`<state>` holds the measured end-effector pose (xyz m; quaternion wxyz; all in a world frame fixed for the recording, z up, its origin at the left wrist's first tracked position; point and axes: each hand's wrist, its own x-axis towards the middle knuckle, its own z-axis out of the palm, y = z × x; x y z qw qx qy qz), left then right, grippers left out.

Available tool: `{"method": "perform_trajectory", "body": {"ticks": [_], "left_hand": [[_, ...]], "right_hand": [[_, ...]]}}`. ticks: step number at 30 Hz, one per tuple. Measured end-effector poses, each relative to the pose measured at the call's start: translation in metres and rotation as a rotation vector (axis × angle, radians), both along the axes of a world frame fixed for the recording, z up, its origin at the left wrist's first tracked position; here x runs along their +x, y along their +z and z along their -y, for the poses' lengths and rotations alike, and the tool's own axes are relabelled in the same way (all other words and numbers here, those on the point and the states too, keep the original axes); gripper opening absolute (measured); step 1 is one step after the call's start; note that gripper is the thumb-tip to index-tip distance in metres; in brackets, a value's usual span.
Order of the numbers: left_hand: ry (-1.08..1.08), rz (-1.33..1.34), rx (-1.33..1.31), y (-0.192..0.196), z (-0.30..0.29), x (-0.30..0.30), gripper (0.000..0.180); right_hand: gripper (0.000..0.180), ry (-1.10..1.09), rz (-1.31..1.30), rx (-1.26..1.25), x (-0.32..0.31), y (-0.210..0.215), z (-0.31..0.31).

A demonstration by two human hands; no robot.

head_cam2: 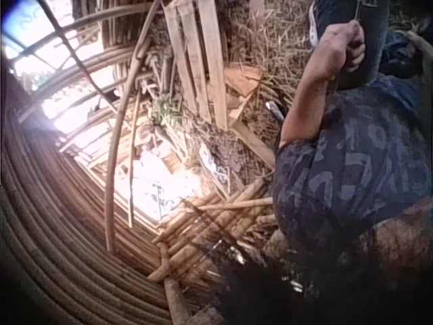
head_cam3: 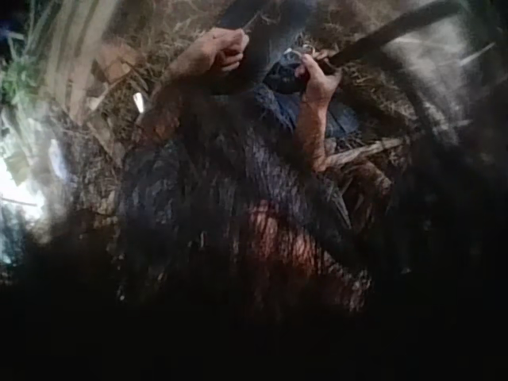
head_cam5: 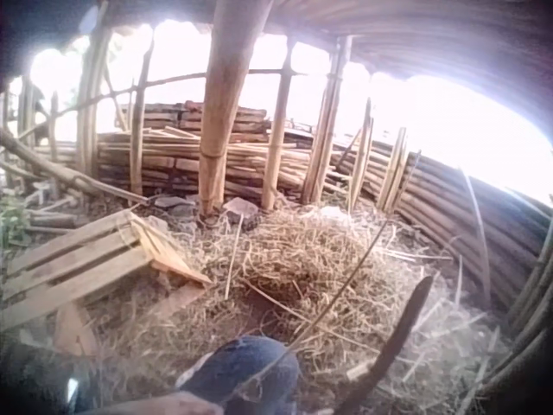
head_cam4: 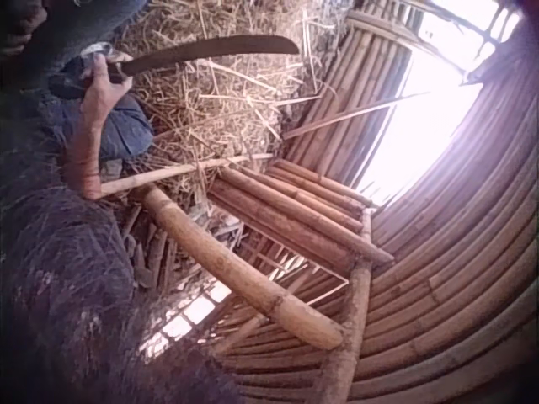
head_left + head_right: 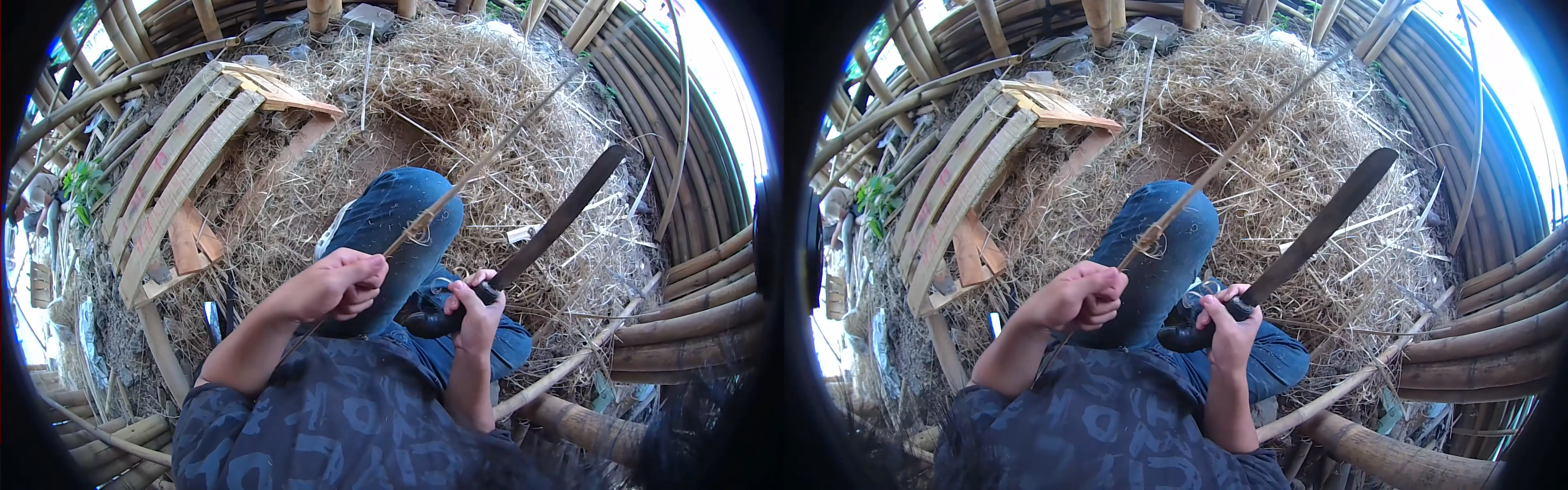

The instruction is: The person holds a bamboo strip and repeatedly shaves it down using a machete, peeling off loose fibers with their hands.

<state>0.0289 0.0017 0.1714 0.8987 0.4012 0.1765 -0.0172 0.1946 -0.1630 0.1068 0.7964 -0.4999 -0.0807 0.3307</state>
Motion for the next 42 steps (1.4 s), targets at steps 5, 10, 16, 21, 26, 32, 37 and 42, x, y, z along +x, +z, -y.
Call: {"method": "perform_trajectory", "body": {"ticks": [5, 10, 16, 21, 26, 32, 37, 42], "left_hand": [[0.025, -0.067, -0.040, -0.009, -0.006, -0.004, 0.037], [-0.013, -0.064, -0.095, -0.018, -0.007, -0.004, 0.035], [0.004, -0.120, 0.352, -0.024, -0.002, -0.006, 0.030], [0.005, -0.172, 0.675, -0.035, -0.005, -0.018, 0.028], [0.010, -0.254, 0.778, -0.041, -0.006, -0.033, 0.031], [0.021, -0.260, 0.710, -0.052, -0.002, -0.045, 0.029], [0.043, -0.306, 0.809, -0.052, -0.002, -0.048, 0.029], [0.066, -0.331, 0.886, -0.045, 0.003, -0.046, 0.030]], "right_hand": [[0.022, -0.230, 0.159, -0.147, 0.041, -0.013, 0.009], [0.025, -0.460, 0.349, -0.450, 0.098, -0.021, 0.050], [0.019, -0.199, 0.331, -0.587, 0.084, -0.039, 0.070], [0.015, -0.137, 0.343, -0.462, 0.049, -0.043, 0.046], [0.012, -0.227, 0.487, -0.388, 0.045, -0.035, 0.034], [0.015, -0.291, 0.762, -0.552, 0.032, -0.038, 0.039], [0.017, -0.119, 0.774, -0.473, 0.024, -0.026, 0.033], [0.019, -0.057, 0.991, -0.508, 0.016, -0.002, 0.006]]}}
